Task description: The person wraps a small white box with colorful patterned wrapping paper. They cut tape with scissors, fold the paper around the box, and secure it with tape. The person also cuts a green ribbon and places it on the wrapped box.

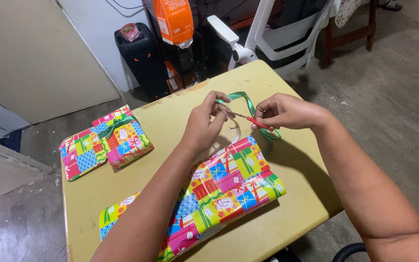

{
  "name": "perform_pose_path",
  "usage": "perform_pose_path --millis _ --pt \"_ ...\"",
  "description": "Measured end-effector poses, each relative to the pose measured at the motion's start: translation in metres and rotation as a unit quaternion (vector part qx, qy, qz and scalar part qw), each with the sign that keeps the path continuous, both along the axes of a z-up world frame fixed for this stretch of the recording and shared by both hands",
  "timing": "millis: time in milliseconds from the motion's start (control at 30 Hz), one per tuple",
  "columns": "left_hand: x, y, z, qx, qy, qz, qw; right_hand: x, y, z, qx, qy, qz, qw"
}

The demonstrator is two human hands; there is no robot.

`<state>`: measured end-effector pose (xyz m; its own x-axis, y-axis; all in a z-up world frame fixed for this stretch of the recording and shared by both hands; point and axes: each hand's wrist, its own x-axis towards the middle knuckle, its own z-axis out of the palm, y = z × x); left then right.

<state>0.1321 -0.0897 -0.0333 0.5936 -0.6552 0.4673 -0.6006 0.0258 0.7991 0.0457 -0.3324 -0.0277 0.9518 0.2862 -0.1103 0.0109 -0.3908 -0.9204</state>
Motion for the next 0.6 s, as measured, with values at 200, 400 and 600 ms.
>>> perform_pose_path --millis 200,400,600 --pt "-0.003 -0.001 0.001 0.049 0.103 -0.007 0.993 -0.001 0.001 -0.004 0.003 0.025 -0.006 1.000" --pt "-0.003 -0.003 0.004 0.048 0.119 0.003 0.992 0.000 -0.001 -0.009 0.024 0.012 -0.005 1.000" --pt "-0.009 -0.007 0.005 0.033 0.106 0.027 0.993 -0.002 -0.001 -0.016 0.016 0.007 -0.029 0.999"
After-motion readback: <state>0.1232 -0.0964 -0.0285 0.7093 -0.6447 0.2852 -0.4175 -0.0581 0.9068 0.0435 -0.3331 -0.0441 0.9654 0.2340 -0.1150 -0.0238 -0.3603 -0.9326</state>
